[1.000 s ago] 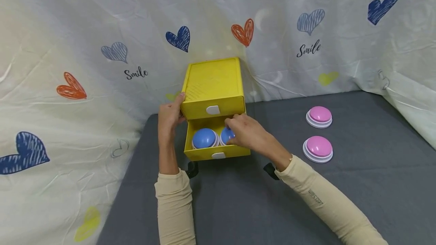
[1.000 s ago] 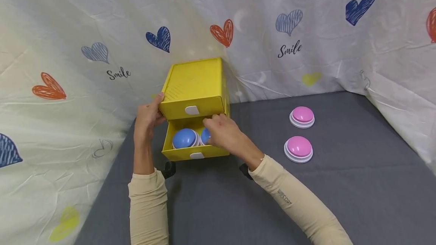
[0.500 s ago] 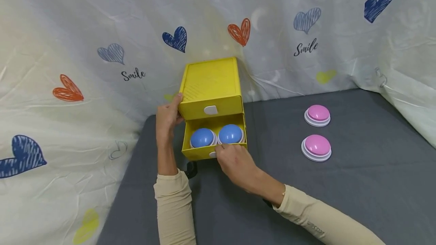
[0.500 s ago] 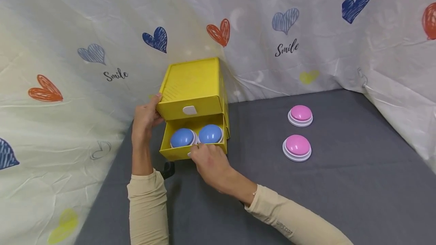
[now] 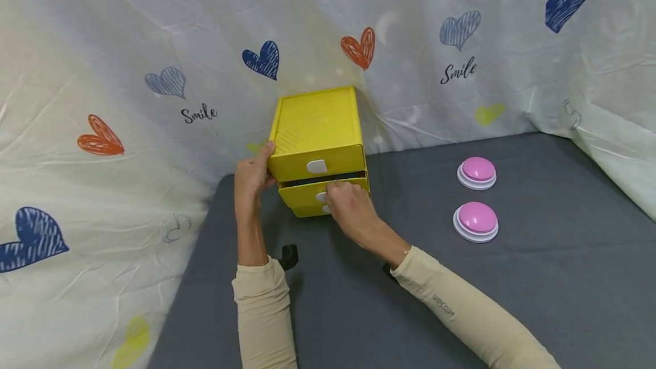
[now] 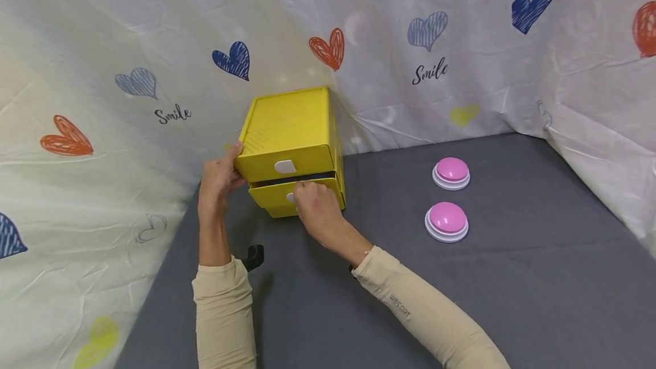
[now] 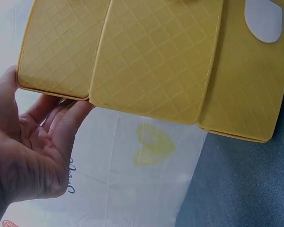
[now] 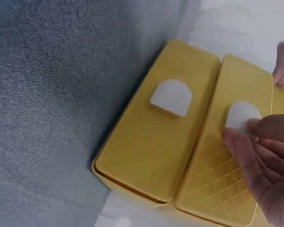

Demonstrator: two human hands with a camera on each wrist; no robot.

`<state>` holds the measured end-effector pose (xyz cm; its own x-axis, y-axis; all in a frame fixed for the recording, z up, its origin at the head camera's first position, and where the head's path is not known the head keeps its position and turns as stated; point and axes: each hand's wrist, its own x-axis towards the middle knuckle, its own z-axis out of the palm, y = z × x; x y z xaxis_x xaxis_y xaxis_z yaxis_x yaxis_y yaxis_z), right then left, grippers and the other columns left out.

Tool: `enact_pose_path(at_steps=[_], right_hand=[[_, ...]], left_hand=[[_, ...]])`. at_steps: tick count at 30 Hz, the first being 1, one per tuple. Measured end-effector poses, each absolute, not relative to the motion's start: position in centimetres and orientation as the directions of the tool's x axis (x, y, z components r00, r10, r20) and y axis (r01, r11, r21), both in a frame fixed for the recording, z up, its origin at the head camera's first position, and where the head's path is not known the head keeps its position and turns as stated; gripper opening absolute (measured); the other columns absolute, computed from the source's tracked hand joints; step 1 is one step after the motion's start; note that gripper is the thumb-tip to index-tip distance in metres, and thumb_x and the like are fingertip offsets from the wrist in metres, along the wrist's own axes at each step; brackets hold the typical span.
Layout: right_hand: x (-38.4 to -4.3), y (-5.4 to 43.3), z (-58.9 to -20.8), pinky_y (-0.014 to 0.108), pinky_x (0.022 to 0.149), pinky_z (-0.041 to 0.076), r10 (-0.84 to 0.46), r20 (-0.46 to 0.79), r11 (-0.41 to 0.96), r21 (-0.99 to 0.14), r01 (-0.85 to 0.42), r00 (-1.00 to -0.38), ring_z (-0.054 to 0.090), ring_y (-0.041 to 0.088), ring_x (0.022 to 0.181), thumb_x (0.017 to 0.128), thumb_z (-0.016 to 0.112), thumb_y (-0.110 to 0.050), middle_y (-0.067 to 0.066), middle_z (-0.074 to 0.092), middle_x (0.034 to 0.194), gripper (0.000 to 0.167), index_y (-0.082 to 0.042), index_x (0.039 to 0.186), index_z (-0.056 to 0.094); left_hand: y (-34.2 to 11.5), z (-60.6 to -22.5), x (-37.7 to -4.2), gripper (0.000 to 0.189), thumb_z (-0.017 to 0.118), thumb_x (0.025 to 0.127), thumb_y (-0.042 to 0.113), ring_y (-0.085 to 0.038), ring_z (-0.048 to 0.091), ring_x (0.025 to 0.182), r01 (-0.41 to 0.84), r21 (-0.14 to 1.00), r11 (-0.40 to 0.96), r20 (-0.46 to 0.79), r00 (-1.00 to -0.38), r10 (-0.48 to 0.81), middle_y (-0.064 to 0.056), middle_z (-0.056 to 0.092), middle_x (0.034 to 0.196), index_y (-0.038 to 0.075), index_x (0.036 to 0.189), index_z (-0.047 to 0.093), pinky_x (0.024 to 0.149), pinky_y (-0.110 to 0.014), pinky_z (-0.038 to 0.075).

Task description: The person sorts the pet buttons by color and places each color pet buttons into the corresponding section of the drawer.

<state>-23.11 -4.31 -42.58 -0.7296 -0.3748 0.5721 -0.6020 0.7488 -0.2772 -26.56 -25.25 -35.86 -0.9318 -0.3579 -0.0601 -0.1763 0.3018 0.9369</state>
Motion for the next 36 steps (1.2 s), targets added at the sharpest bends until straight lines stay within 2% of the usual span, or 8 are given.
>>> enact_pose_path(at_steps=[4, 8, 16, 19, 23, 27, 31, 36], right_hand=[[-24.1, -4.4, -42.8, 0.034, 0.05, 0.052, -0.355, 0.576, 0.76, -0.281, -0.586, -0.736, 0.062, 0.023, 0.054, 0.101, 0.069, -0.012, 0.007, 0.057, 0.062, 0.032, -0.006, 0.072, 0.058], [-24.8, -4.3, -42.8, 0.035, 0.052, 0.053, -0.346, 0.571, 0.752, -0.306, -0.584, -0.744, 0.064, 0.024, 0.056, 0.102, 0.069, -0.013, 0.009, 0.059, 0.063, 0.031, -0.006, 0.073, 0.06], [-24.5, -3.9, -43.2, 0.03, 0.048, 0.041, -0.297, 0.534, 0.713, -0.428, -0.556, -0.792, 0.056, 0.022, 0.05, 0.102, 0.069, -0.014, 0.007, 0.056, 0.061, 0.029, -0.006, 0.076, 0.059], [-24.2, -3.7, -43.6, 0.03, 0.045, 0.036, -0.283, 0.474, 0.726, -0.462, -0.509, -0.834, 0.048, 0.019, 0.045, 0.1, 0.071, -0.013, 0.003, 0.047, 0.056, 0.037, -0.008, 0.068, 0.053], [-24.0, -3.5, -44.5, 0.026, 0.044, 0.028, -0.347, 0.377, 0.726, -0.472, -0.5, -0.859, 0.035, 0.013, 0.043, 0.099, 0.068, -0.007, -0.003, 0.032, 0.052, 0.049, -0.014, 0.059, 0.042], [-24.2, -3.5, -45.3, 0.023, 0.044, 0.022, -0.431, 0.329, 0.682, -0.491, -0.542, -0.84, 0.027, 0.009, 0.043, 0.101, 0.06, -0.001, -0.005, 0.026, 0.052, 0.051, -0.017, 0.059, 0.035], [-24.2, -3.6, -45.5, 0.021, 0.043, 0.017, -0.458, 0.348, 0.654, -0.491, -0.575, -0.818, 0.018, 0.007, 0.042, 0.102, 0.057, 0.002, -0.007, 0.02, 0.051, 0.056, -0.019, 0.057, 0.029], [-22.2, -3.7, -45.5, 0.022, 0.045, 0.013, -0.482, 0.414, 0.667, -0.398, -0.63, -0.772, 0.014, 0.006, 0.047, 0.1, 0.058, 0.006, -0.009, 0.012, 0.056, 0.062, -0.021, 0.057, 0.023]], left_hand=[[-25.3, -36.0, -26.4, 0.066, 0.066, 0.093, 0.068, -0.008, 0.041, 0.046, -0.16, 0.943, 0.292, -0.049, -0.935, -0.352, 0.011, 0.033, 0.045, 0.025, 0.052, 0.037, 0.064, -0.023, 0.056], [-25.3, -36.0, -26.3, 0.067, 0.067, 0.093, 0.066, -0.007, 0.035, 0.042, -0.133, 0.951, 0.278, -0.032, -0.939, -0.342, 0.012, 0.032, 0.043, 0.025, 0.05, 0.037, 0.057, -0.023, 0.052], [-25.5, -36.0, -26.4, 0.067, 0.067, 0.092, 0.067, -0.008, 0.033, 0.042, -0.14, 0.952, 0.273, -0.044, -0.943, -0.33, 0.012, 0.032, 0.043, 0.025, 0.05, 0.037, 0.053, -0.023, 0.048], [-25.5, -36.0, -26.5, 0.068, 0.067, 0.092, 0.067, -0.008, 0.031, 0.041, -0.128, 0.953, 0.273, -0.034, -0.946, -0.323, 0.012, 0.032, 0.043, 0.024, 0.05, 0.037, 0.051, -0.023, 0.045], [-25.6, -36.1, -26.5, 0.068, 0.067, 0.093, 0.066, -0.008, 0.03, 0.039, -0.121, 0.955, 0.272, -0.027, -0.945, -0.326, 0.012, 0.031, 0.042, 0.024, 0.05, 0.036, 0.048, -0.024, 0.042], [-25.5, -36.2, -26.6, 0.068, 0.067, 0.093, 0.066, -0.008, 0.029, 0.039, -0.121, 0.956, 0.267, -0.029, -0.945, -0.325, 0.011, 0.031, 0.041, 0.023, 0.05, 0.037, 0.048, -0.024, 0.04], [-25.5, -36.2, -26.7, 0.067, 0.067, 0.093, 0.066, -0.008, 0.03, 0.04, -0.121, 0.959, 0.256, -0.033, -0.946, -0.322, 0.012, 0.032, 0.042, 0.024, 0.05, 0.037, 0.049, -0.023, 0.042], [-25.7, -36.3, -26.6, 0.067, 0.067, 0.094, 0.065, -0.008, 0.032, 0.041, -0.118, 0.962, 0.248, -0.031, -0.945, -0.326, 0.011, 0.032, 0.042, 0.023, 0.051, 0.037, 0.052, -0.023, 0.045]])
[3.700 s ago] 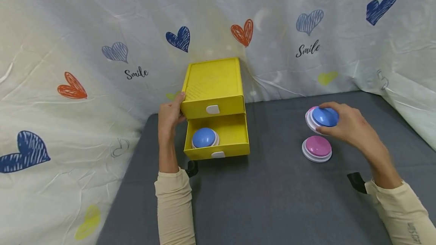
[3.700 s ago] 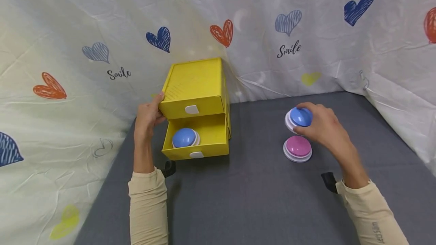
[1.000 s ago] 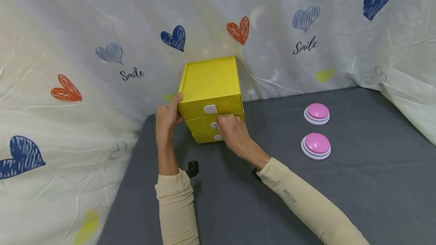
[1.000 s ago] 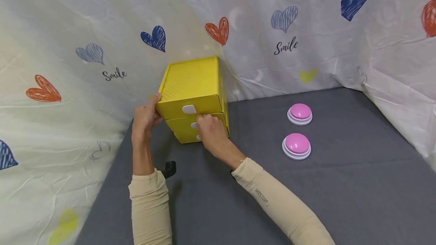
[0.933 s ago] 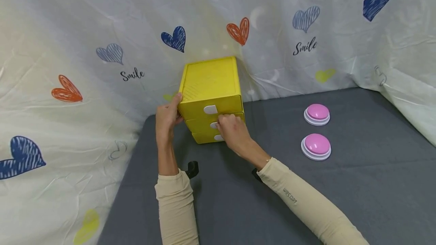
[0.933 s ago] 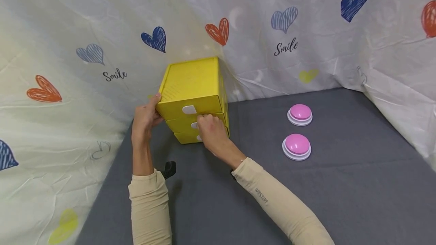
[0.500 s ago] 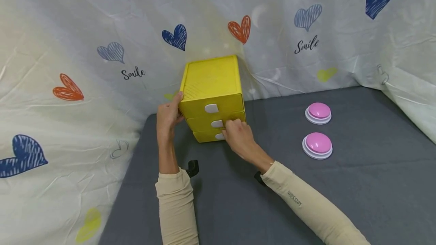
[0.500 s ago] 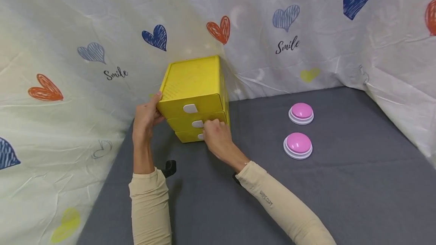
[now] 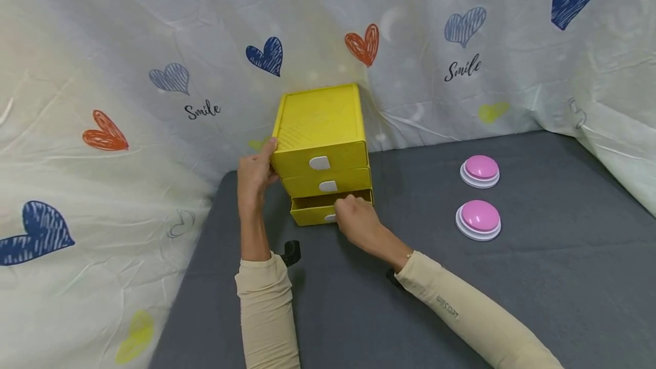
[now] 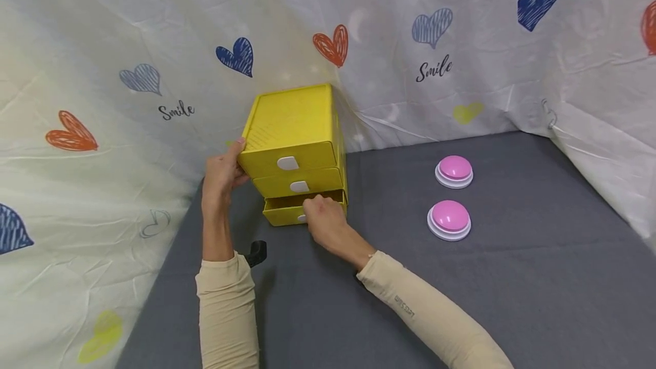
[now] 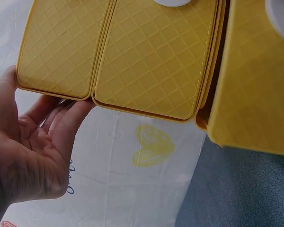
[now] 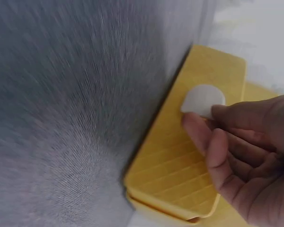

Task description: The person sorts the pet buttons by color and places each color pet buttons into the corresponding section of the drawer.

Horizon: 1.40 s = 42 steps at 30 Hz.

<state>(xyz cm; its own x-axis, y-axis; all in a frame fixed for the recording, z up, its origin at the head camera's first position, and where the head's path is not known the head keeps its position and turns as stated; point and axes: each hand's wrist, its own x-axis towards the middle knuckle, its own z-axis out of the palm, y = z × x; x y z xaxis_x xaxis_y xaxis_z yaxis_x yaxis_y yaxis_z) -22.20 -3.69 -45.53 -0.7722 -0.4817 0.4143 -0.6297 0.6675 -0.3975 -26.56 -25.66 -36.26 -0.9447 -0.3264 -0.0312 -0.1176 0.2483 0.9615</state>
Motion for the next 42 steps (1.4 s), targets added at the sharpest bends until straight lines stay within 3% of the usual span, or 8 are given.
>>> enact_pose_path(at_steps=[4, 7, 11, 15, 22, 28, 33, 42], right_hand=[[-19.7, -3.5, -45.6, 0.025, 0.044, 0.02, -0.503, 0.462, 0.687, -0.3, -0.662, -0.731, 0.033, 0.011, 0.044, 0.094, 0.062, 0.007, -0.006, 0.022, 0.055, 0.054, -0.017, 0.055, 0.033], [-18.4, -3.3, -45.5, 0.024, 0.045, 0.02, -0.535, 0.454, 0.673, -0.28, -0.685, -0.712, 0.037, 0.013, 0.044, 0.092, 0.063, 0.008, -0.005, 0.026, 0.055, 0.048, -0.015, 0.057, 0.039], [-17.4, -2.9, -45.0, 0.019, 0.048, 0.013, -0.586, 0.424, 0.634, -0.291, -0.717, -0.69, 0.02, 0.007, 0.047, 0.093, 0.062, 0.009, -0.009, 0.015, 0.06, 0.052, -0.018, 0.059, 0.033], [-16.9, -2.5, -44.6, 0.018, 0.048, 0.013, -0.621, 0.383, 0.61, -0.311, -0.729, -0.684, 0.015, 0.006, 0.048, 0.095, 0.061, 0.007, -0.01, 0.012, 0.061, 0.053, -0.019, 0.06, 0.031], [-16.2, -1.5, -42.2, 0.021, 0.047, 0.018, -0.641, 0.188, 0.592, -0.496, -0.635, -0.744, 0.019, 0.007, 0.046, 0.099, 0.065, -0.004, -0.008, 0.022, 0.055, 0.052, -0.021, 0.059, 0.037], [-17.1, 1.7, -39.9, 0.022, 0.049, 0.028, -0.456, 0.274, 0.663, -0.53, -0.528, -0.847, 0.034, 0.005, 0.048, 0.099, 0.062, -0.008, -0.008, 0.041, 0.056, 0.03, -0.015, 0.07, 0.061], [-19.4, 6.8, -39.9, 0.031, 0.064, 0.051, -0.348, 0.25, 0.728, -0.535, -0.428, -0.904, 0.06, 0.014, 0.067, 0.096, 0.065, -0.006, 0.004, 0.071, 0.08, 0.011, -0.005, 0.096, 0.076], [-21.5, 15.6, -42.2, 0.062, 0.094, 0.05, -0.309, -0.025, 0.891, -0.356, -0.281, -0.951, 0.061, 0.048, 0.114, 0.09, 0.075, -0.006, 0.031, 0.062, 0.128, 0.042, 0.003, 0.13, 0.065]], left_hand=[[-25.7, -36.2, -26.5, 0.068, 0.067, 0.094, 0.066, -0.008, 0.03, 0.04, -0.112, 0.96, 0.256, -0.022, -0.943, -0.332, 0.011, 0.031, 0.042, 0.023, 0.051, 0.037, 0.05, -0.023, 0.042], [-25.8, -36.1, -26.4, 0.068, 0.066, 0.094, 0.066, -0.007, 0.028, 0.04, -0.102, 0.959, 0.265, -0.009, -0.944, -0.33, 0.011, 0.031, 0.043, 0.023, 0.051, 0.036, 0.048, -0.023, 0.038], [-25.7, -36.2, -26.3, 0.067, 0.066, 0.093, 0.067, -0.007, 0.029, 0.041, -0.101, 0.956, 0.274, -0.005, -0.944, -0.331, 0.011, 0.03, 0.044, 0.023, 0.052, 0.036, 0.048, -0.024, 0.039], [-25.7, -36.3, -26.4, 0.067, 0.066, 0.093, 0.067, -0.008, 0.028, 0.041, -0.108, 0.954, 0.281, -0.008, -0.942, -0.337, 0.011, 0.03, 0.044, 0.023, 0.052, 0.036, 0.048, -0.024, 0.039], [-25.5, -36.3, -26.6, 0.067, 0.066, 0.093, 0.067, -0.008, 0.028, 0.04, -0.119, 0.956, 0.269, -0.023, -0.941, -0.337, 0.011, 0.031, 0.043, 0.023, 0.052, 0.037, 0.047, -0.023, 0.037], [-25.4, -36.1, -26.6, 0.068, 0.067, 0.093, 0.066, -0.009, 0.026, 0.039, -0.107, 0.959, 0.261, -0.016, -0.944, -0.331, 0.011, 0.031, 0.042, 0.022, 0.051, 0.037, 0.045, -0.024, 0.033], [-25.4, -36.1, -26.7, 0.067, 0.067, 0.092, 0.068, -0.008, 0.029, 0.039, -0.111, 0.957, 0.269, -0.016, -0.944, -0.331, 0.011, 0.031, 0.044, 0.023, 0.052, 0.037, 0.047, -0.024, 0.036], [-25.2, -36.4, -26.6, 0.067, 0.066, 0.094, 0.066, -0.008, 0.024, 0.038, -0.086, 0.959, 0.271, 0.011, -0.94, -0.34, 0.01, 0.03, 0.044, 0.022, 0.052, 0.037, 0.044, -0.025, 0.029]])
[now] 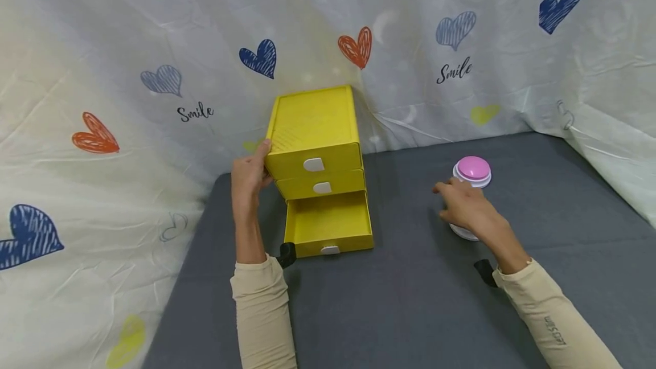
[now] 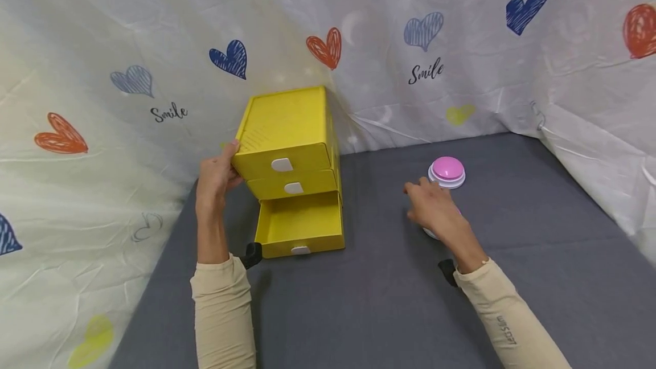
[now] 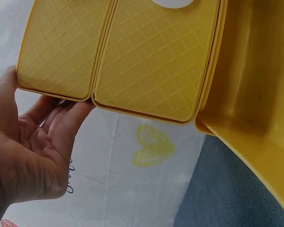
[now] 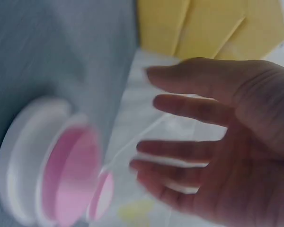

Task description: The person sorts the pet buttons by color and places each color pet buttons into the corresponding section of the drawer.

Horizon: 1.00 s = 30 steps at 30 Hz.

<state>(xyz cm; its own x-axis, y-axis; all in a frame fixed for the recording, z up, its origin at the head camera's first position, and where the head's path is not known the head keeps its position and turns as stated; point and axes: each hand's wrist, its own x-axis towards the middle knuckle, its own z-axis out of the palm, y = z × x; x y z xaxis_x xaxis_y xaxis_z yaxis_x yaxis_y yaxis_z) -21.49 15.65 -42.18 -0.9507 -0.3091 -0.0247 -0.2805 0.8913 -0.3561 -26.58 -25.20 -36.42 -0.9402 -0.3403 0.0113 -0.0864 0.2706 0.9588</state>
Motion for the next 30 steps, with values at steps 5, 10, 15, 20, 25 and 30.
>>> enact_pose_path(at_steps=[5, 10, 15, 20, 25, 30], right_hand=[[-21.4, 18.4, -43.1, 0.079, 0.096, 0.039, -0.213, -0.217, 0.935, -0.329, -0.134, -0.953, 0.046, 0.067, 0.126, 0.082, 0.083, -0.008, 0.042, 0.046, 0.142, 0.07, -0.002, 0.145, 0.053], [-21.3, 19.7, -43.7, 0.068, 0.088, 0.05, -0.227, -0.269, 0.93, -0.345, -0.126, -0.936, 0.056, 0.056, 0.115, 0.078, 0.086, -0.008, 0.038, 0.053, 0.13, 0.071, -0.001, 0.141, 0.056], [-21.4, 19.9, -43.9, 0.06, 0.086, 0.052, -0.249, -0.262, 0.924, -0.353, -0.147, -0.932, 0.06, 0.047, 0.109, 0.075, 0.087, -0.006, 0.034, 0.057, 0.127, 0.072, -0.001, 0.14, 0.057], [-21.3, 19.6, -44.0, 0.06, 0.088, 0.051, -0.26, -0.19, 0.908, -0.38, -0.173, -0.947, 0.06, 0.047, 0.11, 0.071, 0.089, -0.006, 0.032, 0.061, 0.126, 0.069, 0.001, 0.134, 0.062], [-20.9, 18.7, -43.9, 0.055, 0.089, 0.052, -0.316, -0.065, 0.872, -0.414, -0.262, -0.947, 0.064, 0.04, 0.102, 0.068, 0.091, -0.011, 0.028, 0.068, 0.119, 0.065, 0.004, 0.126, 0.065], [-20.3, 17.3, -42.9, 0.05, 0.086, 0.052, -0.36, 0.053, 0.831, -0.435, -0.346, -0.932, 0.063, 0.033, 0.097, 0.069, 0.091, -0.017, 0.02, 0.071, 0.109, 0.064, 0.001, 0.125, 0.066]], left_hand=[[-25.3, -36.6, -26.6, 0.067, 0.066, 0.094, 0.066, -0.009, 0.025, 0.038, -0.087, 0.957, 0.275, 0.01, -0.943, -0.332, 0.01, 0.03, 0.043, 0.022, 0.053, 0.036, 0.045, -0.026, 0.031], [-25.4, -36.7, -26.8, 0.067, 0.066, 0.094, 0.066, -0.009, 0.026, 0.039, -0.107, 0.958, 0.268, -0.013, -0.943, -0.332, 0.01, 0.031, 0.042, 0.022, 0.052, 0.037, 0.046, -0.025, 0.034], [-25.4, -36.6, -26.8, 0.067, 0.066, 0.094, 0.066, -0.01, 0.027, 0.04, -0.118, 0.957, 0.264, -0.024, -0.942, -0.335, 0.01, 0.031, 0.043, 0.022, 0.052, 0.037, 0.047, -0.024, 0.036], [-25.4, -36.5, -26.6, 0.067, 0.066, 0.094, 0.066, -0.009, 0.026, 0.04, -0.104, 0.957, 0.269, -0.01, -0.944, -0.329, 0.01, 0.03, 0.044, 0.022, 0.053, 0.036, 0.047, -0.025, 0.035], [-25.4, -36.4, -26.5, 0.068, 0.067, 0.094, 0.066, -0.009, 0.026, 0.04, -0.091, 0.958, 0.271, 0.002, -0.946, -0.324, 0.01, 0.03, 0.043, 0.022, 0.052, 0.036, 0.047, -0.025, 0.034], [-25.4, -36.3, -26.4, 0.067, 0.066, 0.094, 0.067, -0.008, 0.027, 0.041, -0.094, 0.955, 0.28, 0.003, -0.944, -0.329, 0.011, 0.03, 0.044, 0.023, 0.052, 0.036, 0.049, -0.025, 0.037]])
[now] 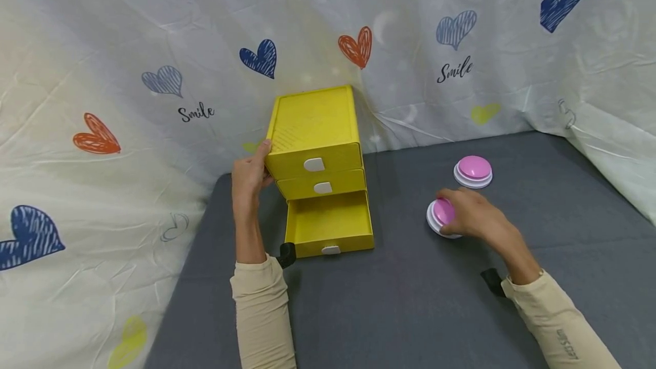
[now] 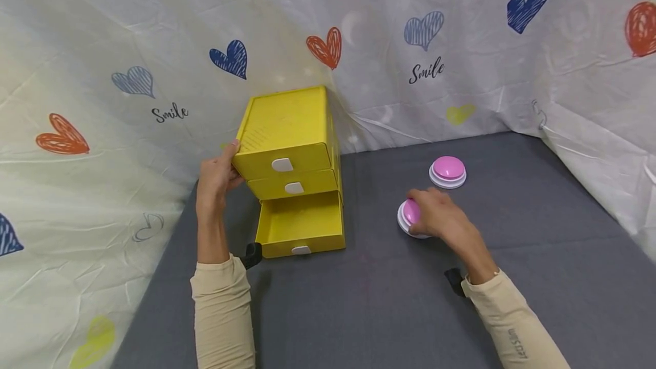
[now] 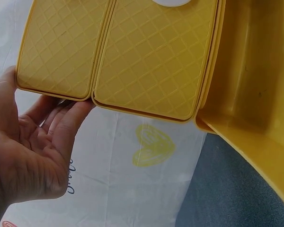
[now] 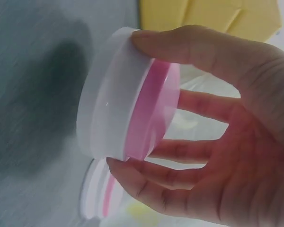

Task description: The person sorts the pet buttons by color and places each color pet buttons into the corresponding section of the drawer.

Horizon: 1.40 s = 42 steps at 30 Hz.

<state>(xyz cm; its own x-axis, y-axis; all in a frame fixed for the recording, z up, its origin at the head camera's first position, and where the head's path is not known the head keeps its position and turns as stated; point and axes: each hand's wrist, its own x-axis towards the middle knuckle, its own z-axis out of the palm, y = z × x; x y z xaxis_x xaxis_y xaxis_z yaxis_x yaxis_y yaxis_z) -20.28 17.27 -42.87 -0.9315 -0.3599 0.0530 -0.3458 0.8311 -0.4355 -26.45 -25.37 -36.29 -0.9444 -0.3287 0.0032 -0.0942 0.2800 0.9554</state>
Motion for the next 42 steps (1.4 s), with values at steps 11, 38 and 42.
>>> enact_pose_path(at_steps=[11, 38, 42], right_hand=[[-19.3, 12.1, -39.8, 0.047, 0.085, 0.055, -0.415, 0.103, 0.75, -0.524, -0.404, -0.904, 0.063, 0.032, 0.101, 0.079, 0.086, -0.021, 0.017, 0.069, 0.116, 0.062, -0.005, 0.135, 0.063], [-22.1, -4.1, -42.4, 0.041, 0.09, 0.052, -0.533, 0.178, 0.613, -0.593, -0.523, -0.827, 0.065, 0.025, 0.089, 0.084, 0.09, -0.028, 0.011, 0.075, 0.103, 0.051, -0.002, 0.121, 0.067], [-22.5, -5.7, -43.2, 0.039, 0.089, 0.05, -0.541, 0.135, 0.624, -0.598, -0.504, -0.83, 0.063, 0.024, 0.088, 0.083, 0.091, -0.032, 0.01, 0.074, 0.103, 0.051, -0.003, 0.118, 0.069]], left_hand=[[-25.6, -36.3, -26.4, 0.067, 0.064, 0.094, 0.067, -0.008, 0.027, 0.041, -0.1, 0.949, 0.299, 0.005, -0.943, -0.333, 0.01, 0.029, 0.045, 0.023, 0.053, 0.036, 0.049, -0.025, 0.037], [-25.5, -36.2, -26.5, 0.068, 0.066, 0.092, 0.069, -0.008, 0.028, 0.041, -0.119, 0.951, 0.284, -0.017, -0.942, -0.336, 0.011, 0.03, 0.044, 0.024, 0.052, 0.036, 0.052, -0.025, 0.043], [-25.5, -36.2, -26.4, 0.068, 0.066, 0.092, 0.069, -0.008, 0.03, 0.042, -0.125, 0.951, 0.283, -0.022, -0.94, -0.34, 0.011, 0.03, 0.044, 0.024, 0.052, 0.036, 0.054, -0.025, 0.046]])
